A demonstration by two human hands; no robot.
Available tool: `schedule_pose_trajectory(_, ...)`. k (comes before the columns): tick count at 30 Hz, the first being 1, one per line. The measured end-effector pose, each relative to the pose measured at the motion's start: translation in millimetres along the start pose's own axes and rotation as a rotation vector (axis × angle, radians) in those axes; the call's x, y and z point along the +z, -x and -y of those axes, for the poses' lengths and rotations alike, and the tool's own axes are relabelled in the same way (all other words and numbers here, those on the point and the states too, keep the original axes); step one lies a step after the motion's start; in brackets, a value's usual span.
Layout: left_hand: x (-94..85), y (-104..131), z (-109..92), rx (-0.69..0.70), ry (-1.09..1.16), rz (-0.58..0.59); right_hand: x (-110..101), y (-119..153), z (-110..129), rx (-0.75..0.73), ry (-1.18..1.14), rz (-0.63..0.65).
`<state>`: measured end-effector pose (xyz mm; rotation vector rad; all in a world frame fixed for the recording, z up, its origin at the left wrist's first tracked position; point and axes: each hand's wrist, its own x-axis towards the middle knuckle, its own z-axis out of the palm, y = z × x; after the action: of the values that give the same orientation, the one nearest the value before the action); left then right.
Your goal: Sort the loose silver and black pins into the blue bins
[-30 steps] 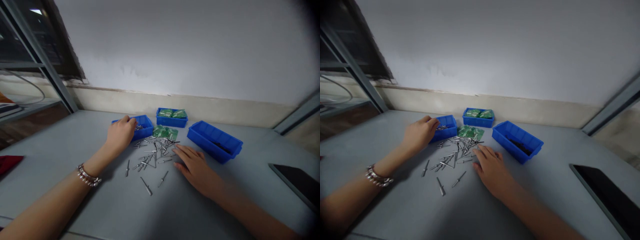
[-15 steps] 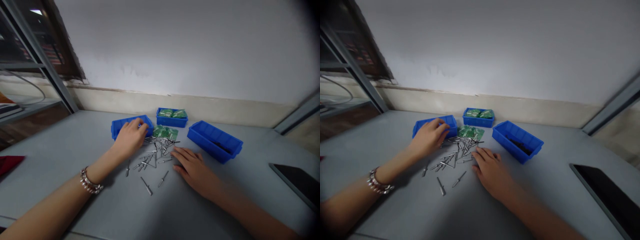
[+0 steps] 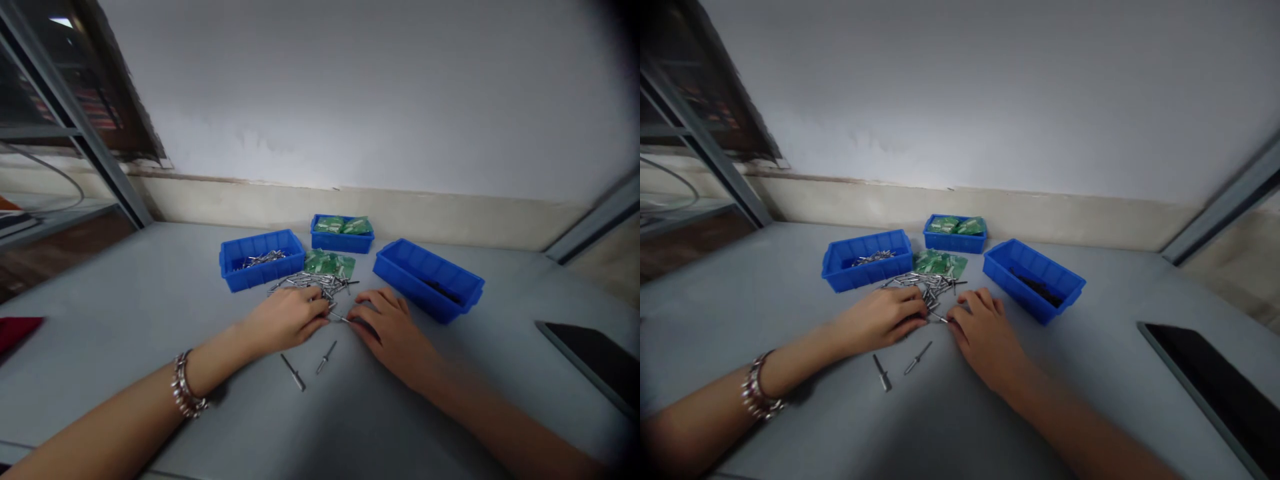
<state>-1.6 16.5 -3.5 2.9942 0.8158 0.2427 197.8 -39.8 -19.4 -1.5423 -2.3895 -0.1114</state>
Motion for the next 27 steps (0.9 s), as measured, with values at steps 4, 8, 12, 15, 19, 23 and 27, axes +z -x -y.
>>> schedule_pose_trajectory(4, 1.2, -0.9, 0.3, -0.004, 0.015, 0.013, 0.2, -0.7, 0.3, 0.013, -0.015, 0.001)
schedule_pose_trajectory(8, 3.6, -1.5, -0.6, -0.017, 0.008, -0.008, 0.2, -0.6, 0.6, 0.009, -0.013, 0.004)
schedule_pose_trajectory(12, 5.5, -1.3, -2.2, -0.002, -0.024, -0.028, 0.9, -0.4, 1.1, 0.018, -0.027, 0.006)
schedule_pose_trajectory(15, 6.0, -1.5, -3.2, 0.018, -0.03, -0.043, 1.5, -0.4, 1.8, 0.021, -0.033, 0.018)
schedule_pose_trajectory(19, 5.5, -2.7, -3.1, 0.013, -0.022, -0.067, 2.1, -0.3, 2.4, 0.015, -0.031, 0.017)
schedule_pose_trajectory(23, 6.1, -2.8, -2.0, 0.015, -0.024, -0.075, 1.3, -0.1, 3.2, 0.018, -0.035, 0.017)
schedule_pose_trajectory(27, 8.4, -1.2, -1.2, 0.022, -0.017, -0.053, -0.6, 0.3, 4.4, 0.02, -0.029, 0.011)
